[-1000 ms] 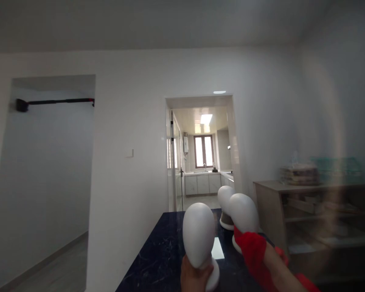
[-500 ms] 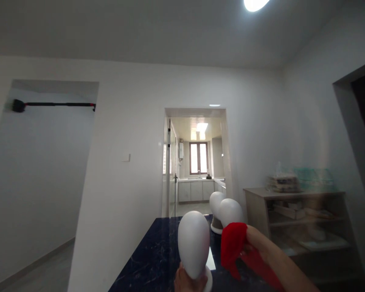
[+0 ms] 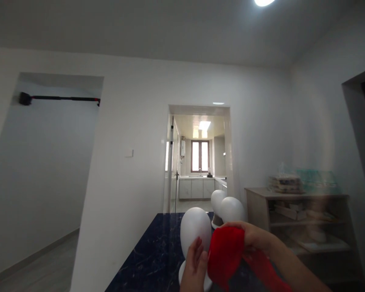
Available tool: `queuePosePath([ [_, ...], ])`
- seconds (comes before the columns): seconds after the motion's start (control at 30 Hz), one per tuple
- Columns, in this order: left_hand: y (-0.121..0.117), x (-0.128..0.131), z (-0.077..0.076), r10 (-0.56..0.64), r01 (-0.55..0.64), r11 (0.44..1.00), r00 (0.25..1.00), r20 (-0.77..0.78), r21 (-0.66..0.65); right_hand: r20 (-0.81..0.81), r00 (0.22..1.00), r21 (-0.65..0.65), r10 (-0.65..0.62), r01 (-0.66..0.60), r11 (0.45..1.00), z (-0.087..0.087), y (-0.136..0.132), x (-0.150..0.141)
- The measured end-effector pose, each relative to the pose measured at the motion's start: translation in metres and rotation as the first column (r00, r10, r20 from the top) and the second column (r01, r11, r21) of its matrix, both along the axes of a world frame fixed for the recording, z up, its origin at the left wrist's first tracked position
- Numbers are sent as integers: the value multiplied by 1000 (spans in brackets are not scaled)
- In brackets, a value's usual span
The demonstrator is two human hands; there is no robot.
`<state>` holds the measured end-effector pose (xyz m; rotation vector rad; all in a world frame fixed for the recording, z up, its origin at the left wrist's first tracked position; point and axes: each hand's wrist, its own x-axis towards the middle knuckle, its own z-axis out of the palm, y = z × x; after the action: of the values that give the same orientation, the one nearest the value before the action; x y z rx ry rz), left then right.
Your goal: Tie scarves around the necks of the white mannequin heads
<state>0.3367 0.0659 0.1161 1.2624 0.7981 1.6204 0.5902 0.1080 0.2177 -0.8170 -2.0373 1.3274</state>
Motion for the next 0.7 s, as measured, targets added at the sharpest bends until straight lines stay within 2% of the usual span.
queuePosePath([
  [0.07,-3,0,24,-118,118,993,993,-21,-20,-37,998,-52,45,-47,998,3,-6,-5],
  [0.13,-6,-2,34,-309,303,951,945,-105,-67,-119,990,-73,74,-83,994,5,-12,-10],
  [0.23,-7,-5,23,-587,568,808,798,-136,-154,-239,966,-80,94,-116,990,5,-20,-15],
  [0.3,-4,-9,9,-662,639,744,744,-86,-195,-276,957,-93,94,-124,988,4,-23,-14],
  [0.37,-2,-14,1,-661,648,735,750,1,-200,-285,955,-113,78,-114,987,2,-24,-10],
  [0.43,-3,-20,5,-631,641,749,768,115,-169,-265,963,-145,54,-95,985,-2,-22,-4],
  [0.57,-12,-30,36,-527,574,812,799,288,-108,-196,979,-202,62,-102,974,-13,-14,10],
  [0.7,-12,-36,56,-372,448,878,859,351,-166,-214,971,-237,105,-155,959,-26,-11,13],
])
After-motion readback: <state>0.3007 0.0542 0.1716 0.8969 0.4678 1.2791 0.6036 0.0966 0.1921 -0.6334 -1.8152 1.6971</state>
